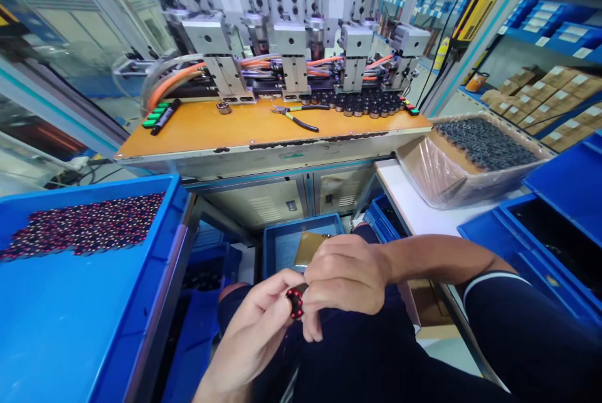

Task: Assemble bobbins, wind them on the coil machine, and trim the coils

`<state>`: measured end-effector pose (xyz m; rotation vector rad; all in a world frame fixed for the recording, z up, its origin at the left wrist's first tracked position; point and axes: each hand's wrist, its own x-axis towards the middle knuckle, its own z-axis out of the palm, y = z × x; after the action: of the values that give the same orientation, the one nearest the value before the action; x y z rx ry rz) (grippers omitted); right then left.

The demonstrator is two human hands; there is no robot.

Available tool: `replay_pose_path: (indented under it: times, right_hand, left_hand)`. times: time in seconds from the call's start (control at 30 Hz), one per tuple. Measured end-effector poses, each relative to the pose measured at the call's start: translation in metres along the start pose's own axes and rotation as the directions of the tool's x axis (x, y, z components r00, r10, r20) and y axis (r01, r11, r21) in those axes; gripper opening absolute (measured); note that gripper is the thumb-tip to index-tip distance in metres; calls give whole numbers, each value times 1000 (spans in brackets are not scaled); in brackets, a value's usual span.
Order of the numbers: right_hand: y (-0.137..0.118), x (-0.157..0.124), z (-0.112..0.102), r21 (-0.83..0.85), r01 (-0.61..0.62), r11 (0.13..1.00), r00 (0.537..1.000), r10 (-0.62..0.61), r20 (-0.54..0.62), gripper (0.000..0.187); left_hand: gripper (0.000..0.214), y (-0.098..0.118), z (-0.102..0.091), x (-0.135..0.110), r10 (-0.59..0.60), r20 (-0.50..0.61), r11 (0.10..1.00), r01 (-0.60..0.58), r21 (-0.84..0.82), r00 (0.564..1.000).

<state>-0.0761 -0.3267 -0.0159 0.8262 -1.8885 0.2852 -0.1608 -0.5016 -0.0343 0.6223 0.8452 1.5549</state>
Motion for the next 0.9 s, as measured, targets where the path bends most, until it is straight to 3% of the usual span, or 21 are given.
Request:
replay_pose_path:
  times: [0.2,0.33,0.47,0.53,0.63,0.73,0.83,0.9]
  right_hand:
    - [-5,-4,1,4,-196,981,981,196,4,16]
    - [-9,1,0,-12,-338,941,941,338,6,18]
    - [-11,9,-4,17,-433,901,900,432,53,17]
    - [-11,12,-6,51,-424,904,905,420,70,18]
    - [-10,15,-7,128,-344,930,939,336,77,20]
    - [-9,17,-9,198,-307,931,951,293,97,20]
    - [-9,17,-12,176,-338,925,938,317,136,17]
    - [-10,17,-13,127,-368,921,923,346,167,15]
  left_hand:
    - [14,-2,3,-4,206,-194,975,-183,127,959]
    - [21,-5,2,-8,344,-258,930,-288,230,903]
    - [23,-5,0,-7,436,-258,899,-427,95,862]
    - [33,-4,-2,-3,411,-241,903,-429,-24,879]
    - [42,-6,-4,4,219,-84,965,-228,-132,972]
    - [44,-10,-4,6,78,54,991,-71,-117,995]
    - [29,-10,-3,1,110,51,990,-105,-97,993]
    - [20,-8,-2,-4,172,-11,983,-172,-59,985]
